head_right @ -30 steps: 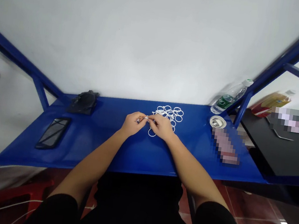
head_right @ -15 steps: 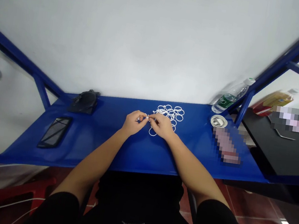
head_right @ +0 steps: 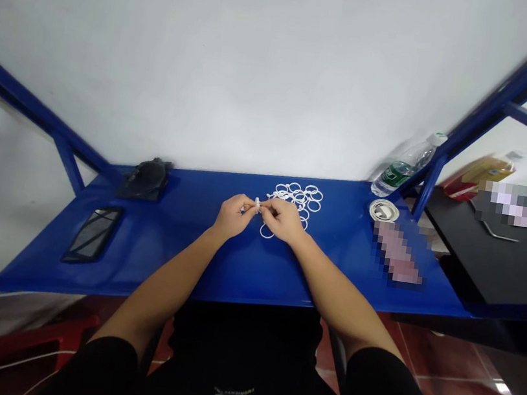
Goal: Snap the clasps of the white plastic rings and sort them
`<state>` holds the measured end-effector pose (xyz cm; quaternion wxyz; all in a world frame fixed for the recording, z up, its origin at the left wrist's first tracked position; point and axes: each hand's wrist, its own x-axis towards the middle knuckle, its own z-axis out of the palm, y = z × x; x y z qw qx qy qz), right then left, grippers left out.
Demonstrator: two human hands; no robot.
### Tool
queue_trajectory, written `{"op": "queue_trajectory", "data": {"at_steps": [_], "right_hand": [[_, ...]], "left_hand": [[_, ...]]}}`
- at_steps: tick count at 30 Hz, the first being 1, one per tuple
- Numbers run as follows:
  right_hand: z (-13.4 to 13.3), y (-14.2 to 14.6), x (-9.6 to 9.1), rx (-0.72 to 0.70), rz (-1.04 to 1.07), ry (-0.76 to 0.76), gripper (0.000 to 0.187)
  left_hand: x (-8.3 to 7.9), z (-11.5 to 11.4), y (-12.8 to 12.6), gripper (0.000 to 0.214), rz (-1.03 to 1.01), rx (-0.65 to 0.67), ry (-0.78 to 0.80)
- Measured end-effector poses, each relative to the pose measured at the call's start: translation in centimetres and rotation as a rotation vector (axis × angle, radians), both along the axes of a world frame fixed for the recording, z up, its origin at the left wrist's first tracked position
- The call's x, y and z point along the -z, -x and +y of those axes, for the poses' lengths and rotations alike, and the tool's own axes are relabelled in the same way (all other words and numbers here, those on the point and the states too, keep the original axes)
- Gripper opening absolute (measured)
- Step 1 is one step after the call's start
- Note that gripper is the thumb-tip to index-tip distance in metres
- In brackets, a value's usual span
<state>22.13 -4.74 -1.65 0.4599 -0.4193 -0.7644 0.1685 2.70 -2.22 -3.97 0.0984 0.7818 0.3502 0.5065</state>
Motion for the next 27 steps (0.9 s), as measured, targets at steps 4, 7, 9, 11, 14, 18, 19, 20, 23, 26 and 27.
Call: {"op": "queue_trajectory", "data": {"at_steps": [4, 7, 9, 11, 14, 18, 19, 20, 23, 26, 27], "right_hand": [[-0.3, 0.2, -0.5, 0.028, 0.032, 0.05, 0.017], [-0.3, 0.2, -0.6, 0.039, 0.048, 0.076, 0.018], [-0.4, 0.2, -0.7, 0.032, 0.039, 0.077, 0.018], [-0.4, 0.2, -0.8, 0.021, 0.027, 0.071, 0.018], [-0.6, 0.3, -0.9, 0.014, 0.03, 0.07, 0.019], [-0.6, 0.2, -1.1, -0.002, 0.011, 0.078, 0.016], [-0.5, 0.1, -1.2, -0.008, -0.01, 0.071, 0.016], [-0.5, 0.1, -1.2, -0.009, -0.035, 0.06, 0.017], [-0.3, -0.1, -1.3, 0.008, -0.105, 0.044, 0.019], [0.0, -0.3, -1.0, 0.044, -0.15, 0.052, 0.016], [0.1, -0.4, -0.9, 0.068, -0.163, 0.045, 0.015]], "left_hand": [[0.1, 0.0, -0.1, 0.017, -0.019, -0.007, 0.064], [0.1, 0.0, -0.2, 0.018, -0.022, 0.011, 0.085], [0.0, 0.0, -0.2, 0.019, -0.018, 0.026, 0.078], [0.0, -0.1, -0.1, 0.019, -0.005, 0.037, 0.057], [-0.1, -0.1, 0.1, 0.02, 0.008, 0.044, 0.025], [-0.4, -0.1, 0.1, 0.019, -0.017, 0.02, 0.039], [-0.5, -0.1, 0.0, 0.017, -0.031, 0.008, 0.055], [-0.6, -0.2, 0.0, 0.015, -0.046, -0.002, 0.077], [-1.1, -0.5, -0.3, 0.011, -0.072, 0.026, 0.148], [-1.4, -0.8, -0.6, 0.014, -0.066, 0.097, 0.16], [-1.4, -0.9, -0.6, 0.013, -0.069, 0.111, 0.151]]}}
